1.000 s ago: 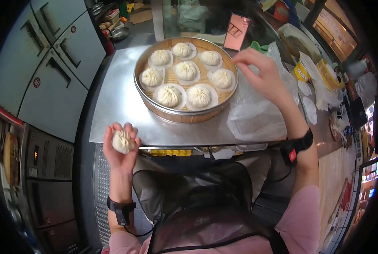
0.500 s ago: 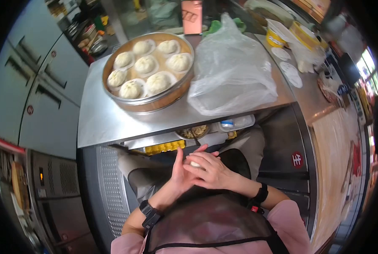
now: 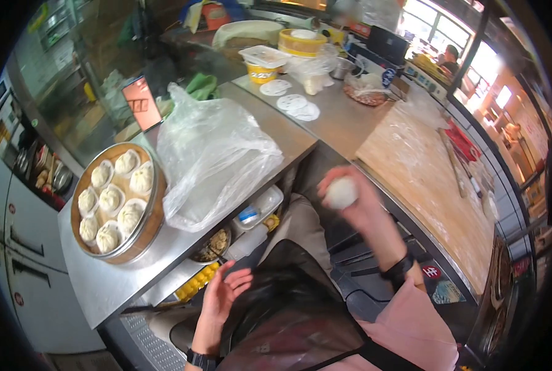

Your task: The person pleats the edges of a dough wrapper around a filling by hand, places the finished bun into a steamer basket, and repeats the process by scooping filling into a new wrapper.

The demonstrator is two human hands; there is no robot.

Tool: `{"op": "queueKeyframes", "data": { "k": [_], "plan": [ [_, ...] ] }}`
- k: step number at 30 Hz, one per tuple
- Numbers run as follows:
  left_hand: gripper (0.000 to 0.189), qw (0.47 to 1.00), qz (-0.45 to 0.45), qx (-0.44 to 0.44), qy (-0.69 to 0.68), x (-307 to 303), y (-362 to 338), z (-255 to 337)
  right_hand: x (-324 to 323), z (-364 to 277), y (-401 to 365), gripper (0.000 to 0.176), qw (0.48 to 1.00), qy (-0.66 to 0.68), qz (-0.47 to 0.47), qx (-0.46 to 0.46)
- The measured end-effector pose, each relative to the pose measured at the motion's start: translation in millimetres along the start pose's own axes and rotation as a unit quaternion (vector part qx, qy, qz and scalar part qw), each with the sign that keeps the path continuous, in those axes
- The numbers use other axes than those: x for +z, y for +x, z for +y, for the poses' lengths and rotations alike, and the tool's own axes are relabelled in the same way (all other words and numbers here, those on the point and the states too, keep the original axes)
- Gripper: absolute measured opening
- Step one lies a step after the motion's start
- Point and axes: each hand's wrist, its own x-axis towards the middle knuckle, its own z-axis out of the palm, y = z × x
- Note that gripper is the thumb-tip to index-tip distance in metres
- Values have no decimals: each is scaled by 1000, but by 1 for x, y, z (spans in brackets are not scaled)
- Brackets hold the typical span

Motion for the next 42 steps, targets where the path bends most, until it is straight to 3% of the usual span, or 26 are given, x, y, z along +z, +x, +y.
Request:
{"op": "queueKeyframes", "data": {
  "k": [2,3,4,6,8,11,14,16,17,20,22,23,25,29,32,34,37,42],
  "plan": [
    [50,999,40,7,7,-13,-4,-1,-41,-49,11,30,981,-127,54,-139],
    [48,998,54,18,10,-16,-6,0,-54,-71,17,29,928,-296,141,-180],
    [48,998,52,17,10,-18,-6,1,-67,-90,22,28,838,-451,222,-210],
    [48,996,79,31,18,-22,-9,3,-98,-115,37,25,642,-671,246,-278],
    [46,996,83,41,20,-19,-12,6,-126,-116,47,23,454,-779,269,-340],
    [41,991,107,71,24,-19,-25,17,-136,-111,46,19,413,-844,216,-267],
    [42,990,109,88,20,-31,-36,21,-158,-111,54,18,412,-872,216,-150],
    [42,987,127,90,28,-35,-44,25,-146,-111,51,17,378,-890,204,-152],
    [42,985,138,100,28,-40,-47,27,-134,-110,50,17,385,-888,194,-160],
    [40,979,173,99,27,-49,-53,27,-93,-104,49,16,362,-885,172,-236],
    [36,965,240,101,25,-56,-56,27,-58,-90,49,16,439,-827,96,-337],
    [36,964,242,106,22,-58,-58,27,-36,-81,48,16,439,-826,92,-342],
    [32,952,279,125,13,-64,-63,27,18,-57,48,17,452,-791,-10,-412],
    [30,939,315,140,1,-73,-78,29,94,0,56,18,511,-728,-159,-429],
    [28,928,338,157,-9,-87,-91,31,123,39,66,19,514,-707,-219,-434],
    [26,915,359,180,-24,-95,-98,29,139,62,63,19,527,-673,-320,-408],
    [24,908,373,186,-42,-102,-110,21,160,83,52,20,527,-639,-398,-395],
    [25,907,371,189,-57,-112,-109,13,165,91,42,19,531,-633,-405,-392]
  ]
}}
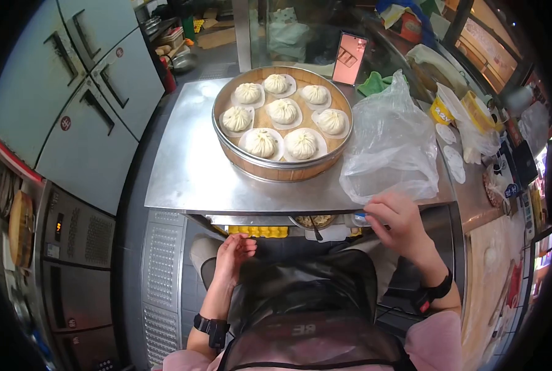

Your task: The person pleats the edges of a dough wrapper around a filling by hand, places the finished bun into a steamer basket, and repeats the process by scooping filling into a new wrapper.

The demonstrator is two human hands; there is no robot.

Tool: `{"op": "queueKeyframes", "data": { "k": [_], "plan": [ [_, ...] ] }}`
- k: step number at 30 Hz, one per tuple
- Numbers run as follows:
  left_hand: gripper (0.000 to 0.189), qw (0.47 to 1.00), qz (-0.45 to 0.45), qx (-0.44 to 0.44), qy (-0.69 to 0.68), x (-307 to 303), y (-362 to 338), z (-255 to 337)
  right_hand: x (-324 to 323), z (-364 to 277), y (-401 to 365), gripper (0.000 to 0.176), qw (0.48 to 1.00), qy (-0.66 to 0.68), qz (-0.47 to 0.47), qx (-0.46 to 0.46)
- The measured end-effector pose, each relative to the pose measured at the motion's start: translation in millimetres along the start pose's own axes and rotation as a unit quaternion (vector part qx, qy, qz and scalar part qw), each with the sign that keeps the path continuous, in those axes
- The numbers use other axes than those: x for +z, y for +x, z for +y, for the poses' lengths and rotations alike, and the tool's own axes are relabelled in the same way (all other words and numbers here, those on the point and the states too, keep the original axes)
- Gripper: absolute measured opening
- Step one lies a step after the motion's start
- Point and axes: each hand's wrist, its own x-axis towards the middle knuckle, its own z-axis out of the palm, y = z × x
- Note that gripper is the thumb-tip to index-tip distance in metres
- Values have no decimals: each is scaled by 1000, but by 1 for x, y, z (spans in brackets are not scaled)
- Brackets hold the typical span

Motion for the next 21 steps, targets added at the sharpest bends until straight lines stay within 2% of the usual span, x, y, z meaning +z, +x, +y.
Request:
{"op": "queueKeyframes", "data": {
  "k": [5,8,13,16,18,21],
  "plan": [
    [25,1000,4,-4,-10,1,9,2,3,-1,-5,19,1000,-18,-2,13],
    [25,1000,10,-5,-17,-5,11,0,13,-9,-12,17,999,24,-4,34],
    [27,1000,27,-6,-8,-7,15,-6,60,-24,-38,13,991,104,-59,55],
    [29,988,-33,-18,149,2,52,-44,75,-31,-51,11,986,127,-78,80],
    [29,981,-68,-53,171,0,94,-89,80,-34,-60,12,983,115,-84,112],
    [27,971,-107,-94,194,23,127,-120,70,-39,-76,12,979,79,-104,157]
  ]
}}
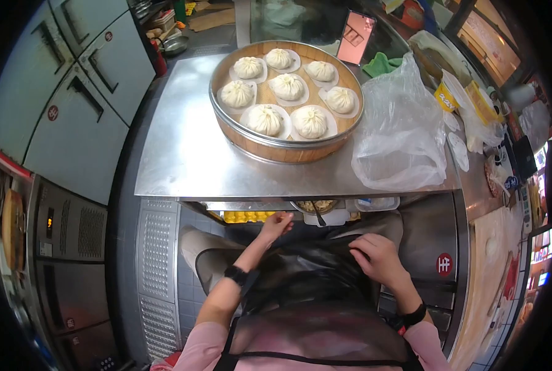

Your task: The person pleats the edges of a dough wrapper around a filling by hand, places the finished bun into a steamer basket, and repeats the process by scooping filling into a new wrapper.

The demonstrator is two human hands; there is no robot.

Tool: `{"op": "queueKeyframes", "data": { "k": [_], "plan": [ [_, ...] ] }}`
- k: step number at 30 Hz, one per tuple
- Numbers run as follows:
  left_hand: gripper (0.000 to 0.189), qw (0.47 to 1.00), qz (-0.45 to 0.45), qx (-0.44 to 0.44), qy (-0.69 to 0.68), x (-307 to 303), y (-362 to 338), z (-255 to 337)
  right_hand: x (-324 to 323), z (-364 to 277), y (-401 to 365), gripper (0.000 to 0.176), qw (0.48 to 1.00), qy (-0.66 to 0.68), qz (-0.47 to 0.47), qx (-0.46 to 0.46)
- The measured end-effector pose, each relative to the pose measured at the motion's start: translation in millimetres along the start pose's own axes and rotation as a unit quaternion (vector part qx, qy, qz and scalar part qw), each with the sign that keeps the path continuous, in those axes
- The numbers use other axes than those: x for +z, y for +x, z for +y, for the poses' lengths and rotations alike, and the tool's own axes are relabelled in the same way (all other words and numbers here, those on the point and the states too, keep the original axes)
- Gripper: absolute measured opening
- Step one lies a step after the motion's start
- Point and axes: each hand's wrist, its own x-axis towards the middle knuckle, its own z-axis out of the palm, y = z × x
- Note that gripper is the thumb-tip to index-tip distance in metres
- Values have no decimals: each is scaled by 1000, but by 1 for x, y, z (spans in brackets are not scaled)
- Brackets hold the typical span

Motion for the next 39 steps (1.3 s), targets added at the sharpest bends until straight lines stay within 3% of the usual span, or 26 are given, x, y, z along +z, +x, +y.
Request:
{"op": "queueKeyframes", "data": {
  "k": [7,14,18,21,23,24,27,29,31,33,36,37,38,39],
  "plan": [
    [16,991,-33,91,-89,28,45,-28,-7,5,-55,12,989,-27,33,144],
    [13,990,9,104,-98,32,42,-23,-8,4,-65,12,981,-29,52,183],
    [11,993,-27,69,-89,14,32,-12,-10,7,-47,13,990,-16,37,136],
    [16,999,4,34,-30,1,15,-3,-17,10,-26,16,996,-26,13,83],
    [19,999,-7,26,-25,-14,-11,14,-31,10,1,18,998,-34,40,-35],
    [19,999,-7,36,-31,-21,-26,22,-41,9,16,18,997,-35,46,-41],
    [19,994,9,106,-3,-40,-78,48,-77,1,57,25,984,-53,129,-111],
    [18,989,86,114,46,-47,-118,73,-94,-2,74,32,966,-42,219,-129],
    [17,969,145,174,98,-45,-156,110,-104,10,83,37,959,-32,247,-138],
    [18,941,194,251,119,-54,-181,138,-103,39,87,37,904,-55,405,-122],
    [22,859,288,409,104,-72,-194,185,-100,104,81,39,884,-102,455,-34],
    [24,819,324,462,103,-84,-187,198,-98,127,80,42,878,-84,470,35],
    [25,791,372,473,117,-88,-179,215,-97,145,79,44,867,-67,482,105],
    [26,762,416,479,131,-91,-172,229,-97,159,76,44,868,-65,480,109]
  ]
}}
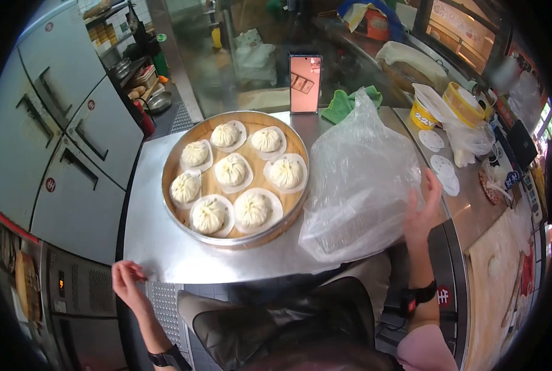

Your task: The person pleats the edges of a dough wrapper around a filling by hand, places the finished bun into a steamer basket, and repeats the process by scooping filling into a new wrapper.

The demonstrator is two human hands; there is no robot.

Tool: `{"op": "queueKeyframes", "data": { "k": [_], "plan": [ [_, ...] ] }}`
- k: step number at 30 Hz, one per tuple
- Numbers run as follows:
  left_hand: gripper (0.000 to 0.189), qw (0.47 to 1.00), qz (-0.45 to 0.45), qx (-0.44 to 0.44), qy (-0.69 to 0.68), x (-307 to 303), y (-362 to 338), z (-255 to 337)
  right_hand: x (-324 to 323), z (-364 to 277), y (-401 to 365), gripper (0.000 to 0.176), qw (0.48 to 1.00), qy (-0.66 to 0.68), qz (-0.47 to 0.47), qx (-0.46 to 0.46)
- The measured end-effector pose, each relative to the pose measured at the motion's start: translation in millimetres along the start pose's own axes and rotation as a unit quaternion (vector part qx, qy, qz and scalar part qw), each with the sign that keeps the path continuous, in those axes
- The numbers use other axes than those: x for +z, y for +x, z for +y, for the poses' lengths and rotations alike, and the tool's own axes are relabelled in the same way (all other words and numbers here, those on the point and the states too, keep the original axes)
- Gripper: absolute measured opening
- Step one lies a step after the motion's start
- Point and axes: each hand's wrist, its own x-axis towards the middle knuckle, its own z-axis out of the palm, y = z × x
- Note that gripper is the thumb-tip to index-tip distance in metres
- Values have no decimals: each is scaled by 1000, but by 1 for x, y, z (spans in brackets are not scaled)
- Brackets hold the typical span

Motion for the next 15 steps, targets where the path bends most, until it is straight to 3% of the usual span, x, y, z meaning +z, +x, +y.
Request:
{"op": "queueKeyframes", "data": {
  "k": [3,4,6,7,10,15],
  "plan": [
    [28,997,-47,-21,57,9,42,-21,3,22,7,46,997,-5,-23,73],
    [29,990,-22,-20,139,14,44,-22,5,22,10,46,996,-13,-28,80],
    [30,981,-41,-56,180,20,43,-23,10,20,14,44,993,-47,-77,82],
    [30,973,-62,6,221,19,42,-29,10,22,15,44,991,-54,-86,88],
    [32,946,-88,-13,311,25,40,-17,10,23,14,45,986,-93,-134,45],
    [35,933,-103,-44,342,19,39,-18,10,22,16,47,977,-132,-156,58]
  ]
}}
